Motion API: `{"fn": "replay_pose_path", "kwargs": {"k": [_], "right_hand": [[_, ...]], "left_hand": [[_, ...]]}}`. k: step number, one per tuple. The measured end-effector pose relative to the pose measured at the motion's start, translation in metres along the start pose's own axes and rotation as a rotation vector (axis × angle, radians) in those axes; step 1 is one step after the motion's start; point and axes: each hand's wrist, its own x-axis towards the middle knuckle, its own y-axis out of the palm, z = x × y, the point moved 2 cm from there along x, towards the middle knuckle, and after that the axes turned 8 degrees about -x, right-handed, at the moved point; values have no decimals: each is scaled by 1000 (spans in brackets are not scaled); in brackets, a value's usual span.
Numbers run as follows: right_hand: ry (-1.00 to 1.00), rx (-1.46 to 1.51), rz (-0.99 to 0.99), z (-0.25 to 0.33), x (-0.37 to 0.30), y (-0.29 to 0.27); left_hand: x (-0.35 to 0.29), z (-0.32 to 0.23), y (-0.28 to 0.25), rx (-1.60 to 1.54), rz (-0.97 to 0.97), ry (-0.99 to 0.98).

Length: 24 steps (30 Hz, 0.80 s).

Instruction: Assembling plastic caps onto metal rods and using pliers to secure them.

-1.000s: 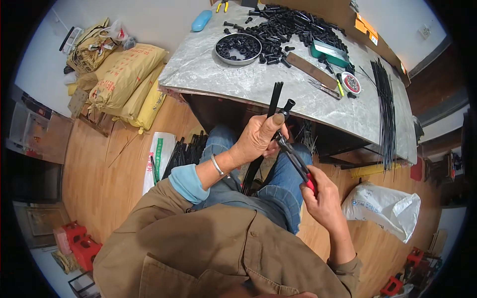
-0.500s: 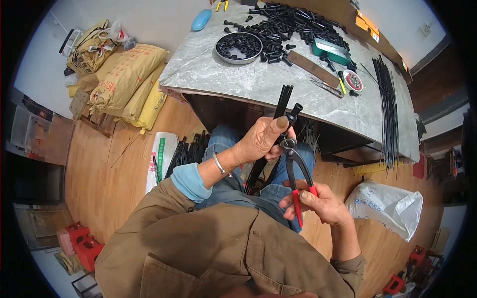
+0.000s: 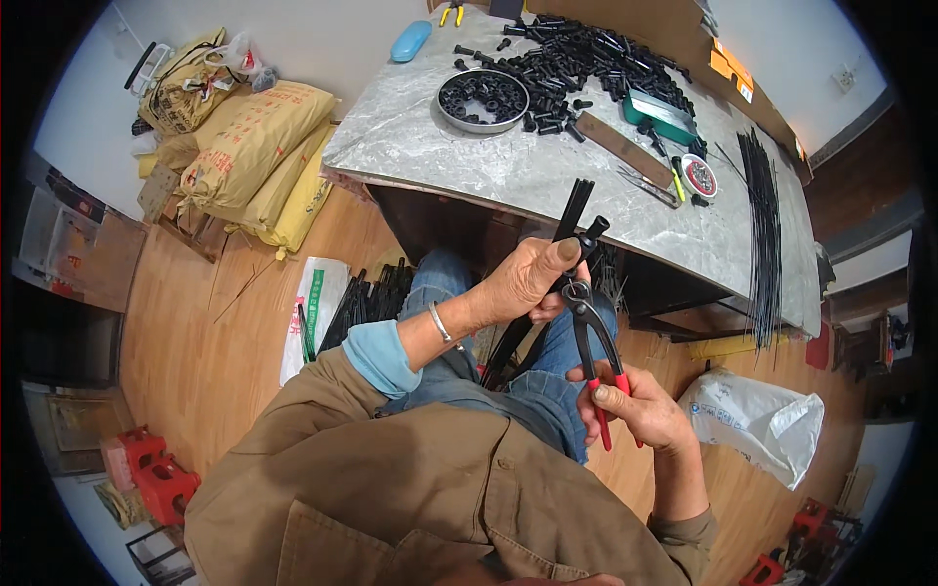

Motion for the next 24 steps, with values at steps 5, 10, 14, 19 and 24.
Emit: {"fn": "replay_pose_path", "kwargs": {"k": [5, 10, 14, 19, 24], "right_hand": [[43, 73, 1, 1, -1, 9], [139, 257, 71, 6, -5, 16], [242, 221, 56, 16, -5, 14], [-92, -1281, -646, 32, 1, -12], [-442, -1400, -843, 32, 25, -54]], "left_hand": [[-1, 1, -1, -2, -19, -17], [0, -2, 3, 13, -21, 1], [2, -1, -1, 36, -42, 8], [8, -3, -4, 39, -70, 25], [20, 7, -19, -33, -271, 30]]}}
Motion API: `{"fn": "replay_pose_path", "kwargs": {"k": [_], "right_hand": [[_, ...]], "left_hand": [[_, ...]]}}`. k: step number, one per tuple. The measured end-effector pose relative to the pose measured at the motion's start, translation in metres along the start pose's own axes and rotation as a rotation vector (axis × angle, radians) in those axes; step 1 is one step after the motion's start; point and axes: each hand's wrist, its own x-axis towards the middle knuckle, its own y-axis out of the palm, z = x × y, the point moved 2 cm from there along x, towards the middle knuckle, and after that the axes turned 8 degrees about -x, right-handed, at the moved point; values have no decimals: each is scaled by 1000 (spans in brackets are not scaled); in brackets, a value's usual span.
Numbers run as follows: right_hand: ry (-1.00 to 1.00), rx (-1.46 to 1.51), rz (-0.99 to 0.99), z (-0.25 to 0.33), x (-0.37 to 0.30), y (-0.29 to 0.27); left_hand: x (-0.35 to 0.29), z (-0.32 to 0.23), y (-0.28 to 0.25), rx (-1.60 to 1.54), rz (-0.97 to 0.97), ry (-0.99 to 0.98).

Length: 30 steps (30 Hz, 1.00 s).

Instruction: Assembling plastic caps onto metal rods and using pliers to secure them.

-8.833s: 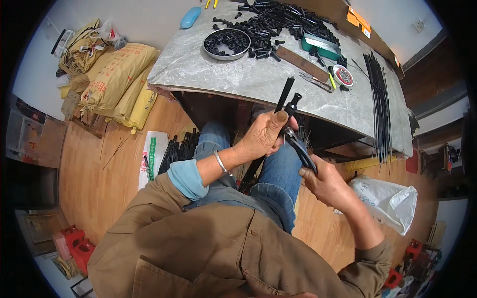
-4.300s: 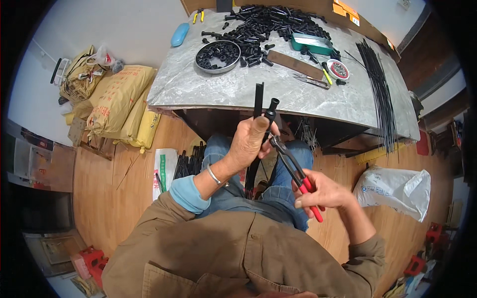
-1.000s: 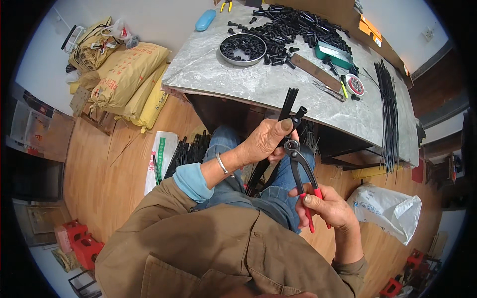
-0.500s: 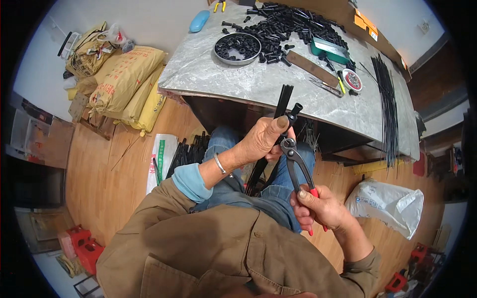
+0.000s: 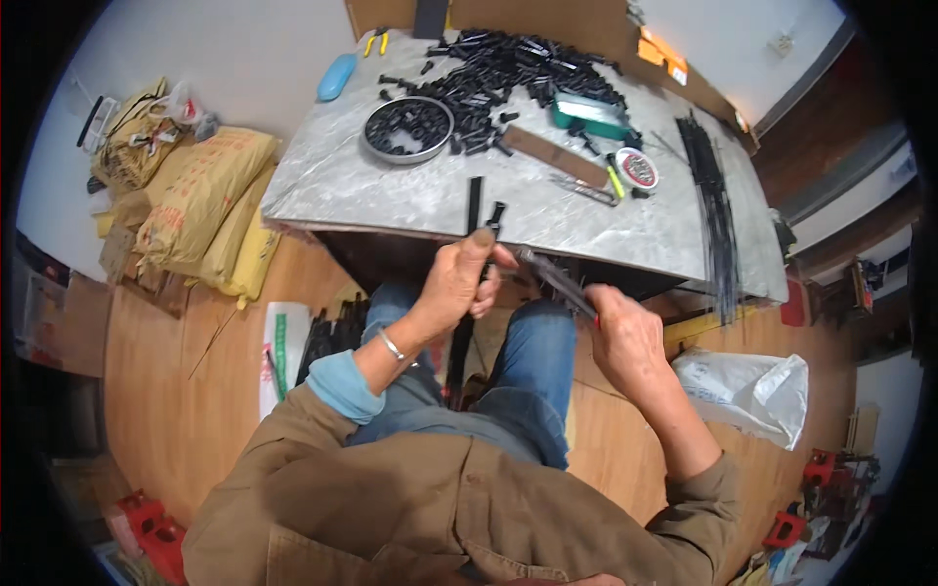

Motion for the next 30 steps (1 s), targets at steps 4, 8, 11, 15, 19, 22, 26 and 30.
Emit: {"fn": "replay_pose_path", "kwargs": {"k": [4, 8, 11, 15, 19, 22, 26, 30], "right_hand": [[175, -240, -324, -86, 53, 21], [432, -314, -252, -156, 119, 34], [530, -307, -163, -190, 159, 38], [549, -253, 11, -209, 185, 48], [515, -287, -33, -214, 193, 60], [512, -284, -32, -213, 196, 60], [508, -293, 5, -216, 198, 61], [552, -280, -66, -216, 195, 53]], "left_hand": [[4, -5, -8, 28, 6, -6], [11, -2, -5, 29, 31, -9], [16, 0, -4, 18, 53, -12], [25, 0, -3, -1, 69, -26], [36, 0, 1, -3, 101, -35], [41, -3, 6, -15, 120, -44], [42, -2, 8, -19, 121, -46], [39, -4, 8, -17, 98, -31]]}}
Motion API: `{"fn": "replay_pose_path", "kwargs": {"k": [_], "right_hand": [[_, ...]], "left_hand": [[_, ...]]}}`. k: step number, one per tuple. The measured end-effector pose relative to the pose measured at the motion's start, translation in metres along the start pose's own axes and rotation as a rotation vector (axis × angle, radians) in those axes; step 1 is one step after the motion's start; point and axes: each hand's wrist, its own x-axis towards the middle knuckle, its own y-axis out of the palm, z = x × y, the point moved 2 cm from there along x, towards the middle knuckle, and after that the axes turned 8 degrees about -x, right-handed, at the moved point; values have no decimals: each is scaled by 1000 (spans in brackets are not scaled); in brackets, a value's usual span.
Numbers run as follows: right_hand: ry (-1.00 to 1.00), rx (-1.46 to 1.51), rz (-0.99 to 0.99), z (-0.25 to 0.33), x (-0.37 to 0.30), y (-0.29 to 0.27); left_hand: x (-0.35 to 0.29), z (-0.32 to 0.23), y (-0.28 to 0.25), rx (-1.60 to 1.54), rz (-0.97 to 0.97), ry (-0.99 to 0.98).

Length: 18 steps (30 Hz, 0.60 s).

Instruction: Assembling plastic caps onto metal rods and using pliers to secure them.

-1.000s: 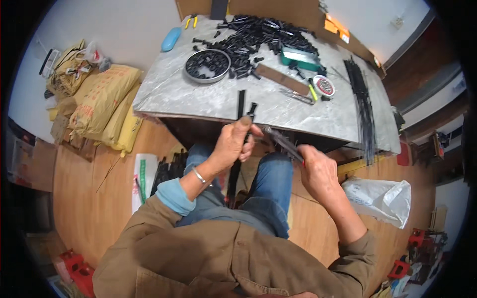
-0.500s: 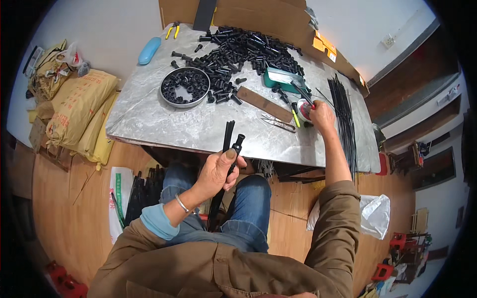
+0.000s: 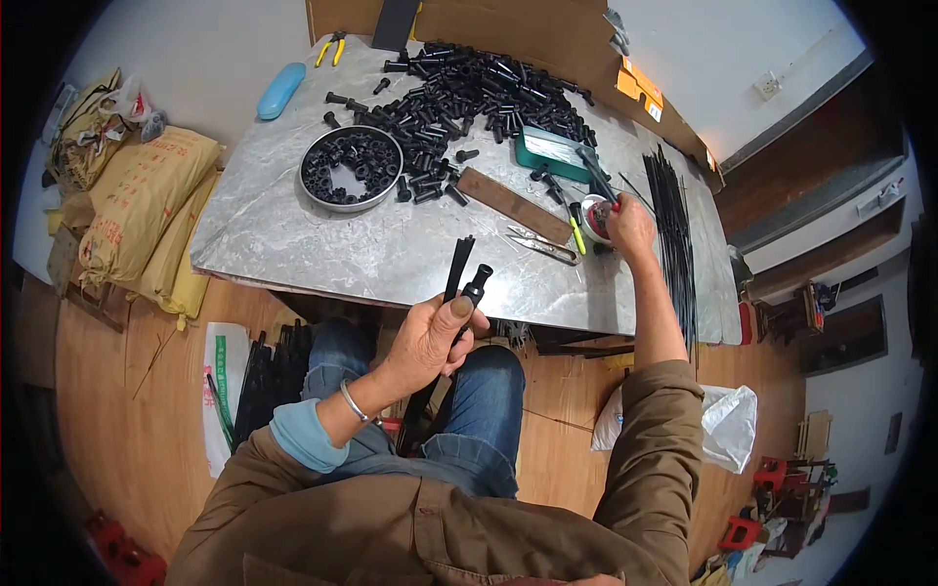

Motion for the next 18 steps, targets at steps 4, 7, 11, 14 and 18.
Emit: {"fn": "replay_pose_path", "kwargs": {"k": [4, 7, 11, 14, 18], "right_hand": [[102, 124, -55, -13, -3, -6], [236, 874, 398, -12, -26, -20], [116, 1756, 632, 39, -121, -36], [99, 1996, 710, 91, -193, -49], [31, 2133, 628, 130, -240, -53]], "left_hand": [[-7, -1, 4, -4, 11, 29], [-14, -3, 5, 28, -20, 61], [-24, -3, 8, 51, -97, 153], [-32, -1, 14, 28, -143, 227], [-43, -4, 19, 135, -103, 324]]}}
